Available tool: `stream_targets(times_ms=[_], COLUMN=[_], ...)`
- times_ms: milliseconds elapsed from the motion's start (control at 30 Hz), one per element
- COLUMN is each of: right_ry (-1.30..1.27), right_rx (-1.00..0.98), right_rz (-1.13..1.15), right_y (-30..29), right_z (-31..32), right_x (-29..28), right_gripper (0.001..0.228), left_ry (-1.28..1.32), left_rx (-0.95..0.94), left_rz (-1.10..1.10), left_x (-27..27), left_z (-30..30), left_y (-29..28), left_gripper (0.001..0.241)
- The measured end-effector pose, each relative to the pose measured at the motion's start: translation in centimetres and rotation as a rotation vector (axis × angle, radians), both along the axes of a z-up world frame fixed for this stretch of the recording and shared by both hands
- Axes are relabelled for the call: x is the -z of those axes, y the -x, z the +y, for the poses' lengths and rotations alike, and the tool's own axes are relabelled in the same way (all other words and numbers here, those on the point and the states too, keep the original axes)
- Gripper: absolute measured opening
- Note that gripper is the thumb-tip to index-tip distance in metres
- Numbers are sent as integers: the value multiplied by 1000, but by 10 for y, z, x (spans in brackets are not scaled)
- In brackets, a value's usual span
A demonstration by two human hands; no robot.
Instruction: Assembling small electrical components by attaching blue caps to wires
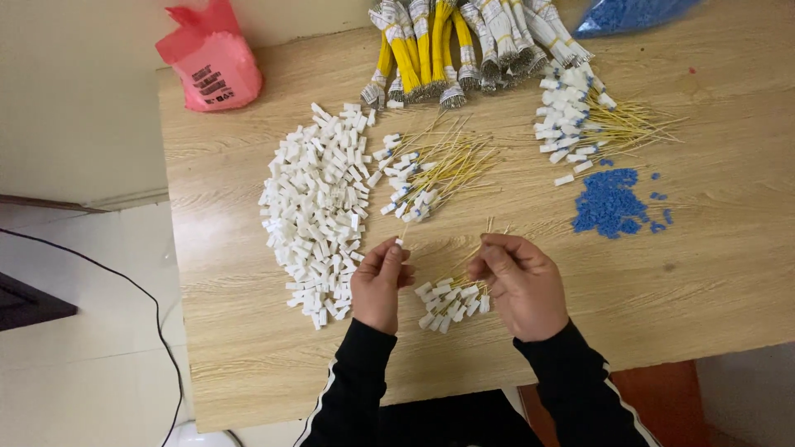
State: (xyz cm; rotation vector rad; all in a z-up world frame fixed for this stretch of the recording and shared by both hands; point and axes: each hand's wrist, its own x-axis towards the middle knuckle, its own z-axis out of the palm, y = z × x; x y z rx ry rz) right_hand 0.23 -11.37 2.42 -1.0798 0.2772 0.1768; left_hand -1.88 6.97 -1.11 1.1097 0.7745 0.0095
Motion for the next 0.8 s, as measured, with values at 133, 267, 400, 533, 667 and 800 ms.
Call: stream_targets(times_ms=[133,267,400,533,667,800], right_ry=[-243,-429,-593,-660,-660,-546], right_rx=[-91,-138,-180,-223,-252,-263], right_rz=[116,280,353,366,329,247], right_y=[2,4,7,5,5,3], right_z=[-13,-13,-20,-22,-20,-13], right_x=[20,34,46,42,42,25], right_gripper=[18,5,7,8,10,10], left_ry=[22,54,52,40,37,19], left_rx=[40,142,190,211,235,252], left_rz=[-36,-84,-90,-103,-116,-131], left_x=[-11,2,3,7,4,3], left_z=[-8,-22,-30,-32,-35,-37], left_y=[2,8,10,10,11,12], left_gripper=[25,24,24,24,24,25])
